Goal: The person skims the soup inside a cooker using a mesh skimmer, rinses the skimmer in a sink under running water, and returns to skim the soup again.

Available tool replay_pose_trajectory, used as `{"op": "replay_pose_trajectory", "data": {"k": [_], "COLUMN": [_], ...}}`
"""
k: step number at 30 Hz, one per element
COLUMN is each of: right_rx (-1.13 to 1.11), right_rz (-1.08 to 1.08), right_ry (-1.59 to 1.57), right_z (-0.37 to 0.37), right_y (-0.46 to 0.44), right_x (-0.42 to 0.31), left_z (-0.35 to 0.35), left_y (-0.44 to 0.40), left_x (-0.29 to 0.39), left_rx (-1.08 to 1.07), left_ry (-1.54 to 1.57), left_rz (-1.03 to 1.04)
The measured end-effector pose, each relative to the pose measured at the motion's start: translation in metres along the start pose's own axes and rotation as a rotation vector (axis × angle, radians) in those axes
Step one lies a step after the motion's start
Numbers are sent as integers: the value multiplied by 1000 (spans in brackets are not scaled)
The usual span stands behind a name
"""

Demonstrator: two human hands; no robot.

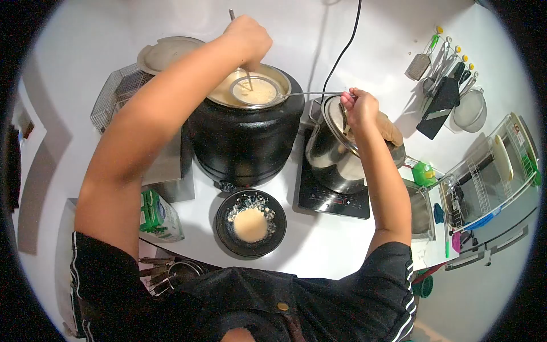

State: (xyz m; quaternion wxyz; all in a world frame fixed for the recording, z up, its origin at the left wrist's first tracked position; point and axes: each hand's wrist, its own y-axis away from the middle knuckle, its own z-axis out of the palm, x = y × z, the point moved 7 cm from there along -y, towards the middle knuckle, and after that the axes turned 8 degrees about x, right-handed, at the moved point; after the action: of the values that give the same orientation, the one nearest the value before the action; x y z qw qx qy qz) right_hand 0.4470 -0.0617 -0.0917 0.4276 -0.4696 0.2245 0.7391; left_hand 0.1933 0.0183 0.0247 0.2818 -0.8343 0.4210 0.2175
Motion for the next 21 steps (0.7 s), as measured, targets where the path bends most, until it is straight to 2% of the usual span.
{"op": "replay_pose_trajectory", "data": {"k": [5, 8, 13, 17, 19, 21], "right_rx": [15, 22, 8, 14, 23, 33], "right_rz": [18, 5, 9, -1, -10, -13], "right_ry": [1, 7, -7, 17, 5, 1], "right_z": [-1, 0, -1, -4, -5, -8], "right_y": [5, 7, 4, 3, 3, 7], "right_x": [-1, -2, -2, -4, -5, -6], "left_z": [-7, -3, -1, 3, 3, 4], "left_y": [6, 6, 4, 5, 7, 7], "left_x": [2, -1, 0, -4, -3, -5], "left_rx": [28, -28, 49, 42, 48, 30], "left_ry": [-42, -57, 38, -24, 113, 67], "left_rz": [23, -11, -7, 1, -33, -41]}}
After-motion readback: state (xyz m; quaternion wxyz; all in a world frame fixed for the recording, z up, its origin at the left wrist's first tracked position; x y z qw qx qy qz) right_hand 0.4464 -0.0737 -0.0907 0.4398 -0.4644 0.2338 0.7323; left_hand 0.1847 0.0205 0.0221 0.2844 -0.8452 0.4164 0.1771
